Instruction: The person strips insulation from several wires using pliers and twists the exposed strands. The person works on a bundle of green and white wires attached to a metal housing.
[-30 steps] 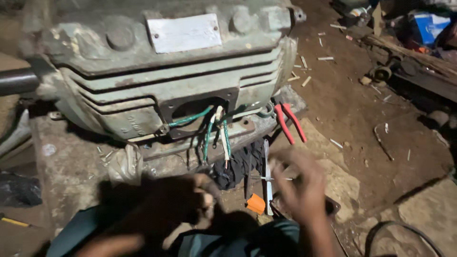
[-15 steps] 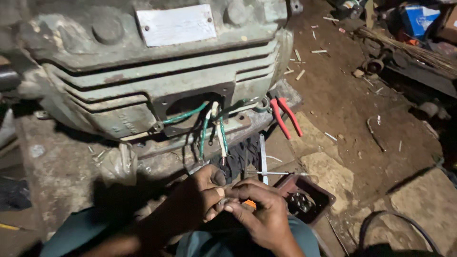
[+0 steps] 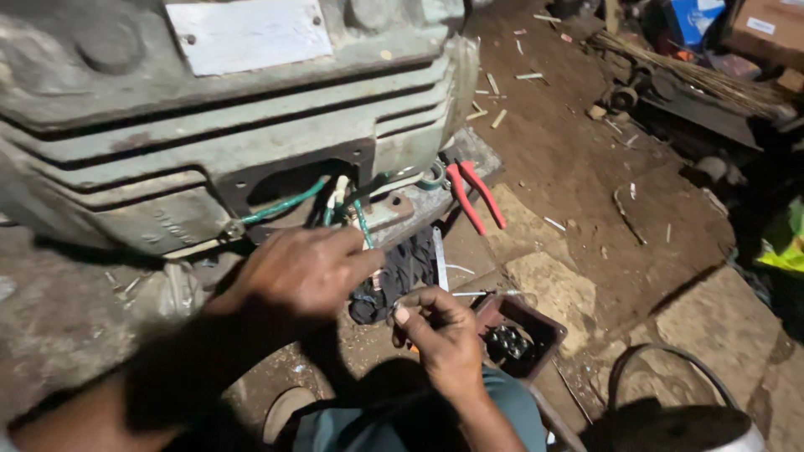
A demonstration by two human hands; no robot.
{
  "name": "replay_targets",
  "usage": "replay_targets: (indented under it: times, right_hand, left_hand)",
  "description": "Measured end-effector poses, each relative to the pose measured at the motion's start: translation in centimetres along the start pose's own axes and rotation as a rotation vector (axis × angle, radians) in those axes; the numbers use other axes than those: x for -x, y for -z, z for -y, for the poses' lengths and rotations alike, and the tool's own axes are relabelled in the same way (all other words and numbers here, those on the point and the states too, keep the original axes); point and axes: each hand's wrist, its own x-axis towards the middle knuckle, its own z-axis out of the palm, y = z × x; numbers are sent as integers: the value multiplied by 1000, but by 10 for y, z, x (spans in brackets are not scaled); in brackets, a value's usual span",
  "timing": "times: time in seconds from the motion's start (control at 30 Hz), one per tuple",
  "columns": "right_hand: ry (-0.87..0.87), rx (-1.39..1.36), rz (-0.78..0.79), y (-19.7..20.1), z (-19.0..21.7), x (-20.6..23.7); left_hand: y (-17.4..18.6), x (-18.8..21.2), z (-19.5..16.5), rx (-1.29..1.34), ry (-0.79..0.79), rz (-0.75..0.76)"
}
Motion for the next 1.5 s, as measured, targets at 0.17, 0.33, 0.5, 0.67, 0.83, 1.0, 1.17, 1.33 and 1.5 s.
replay_targets:
  times: [0.17, 0.33, 0.5, 0.67, 0.83, 1.0, 1.17, 1.33, 1.5]
  right_hand:
    - [-21, -99, -57, 11, -1, -7]
    - [54, -13, -181, 29, 4, -14]
    - [147, 130, -270, 43, 5, -25]
    - [140, 139, -338, 41, 10, -26]
    - [143, 211, -352, 34, 17, -30]
    - [128, 236, -338, 31, 22, -31]
    - [137, 230, -331, 29, 23, -30]
    - [189, 170, -306, 29, 21, -31]
    - [136, 172, -339, 27, 23, -31]
  left_hand:
    - [-30, -36, -2, -40, 221, 470]
    - [-35, -63, -9, -118, 257, 441]
    - [-32, -75, -15, -96, 425, 546]
    - [-32, -69, -14, 61, 545, 593]
    - [-33, -56, -6, 294, 581, 438]
    - [-37, -53, -4, 323, 606, 421]
    - [-38, -54, -5, 303, 650, 492]
    - [-37, -52, -5, 306, 605, 383]
    - [-40, -52, -4, 318, 641, 434]
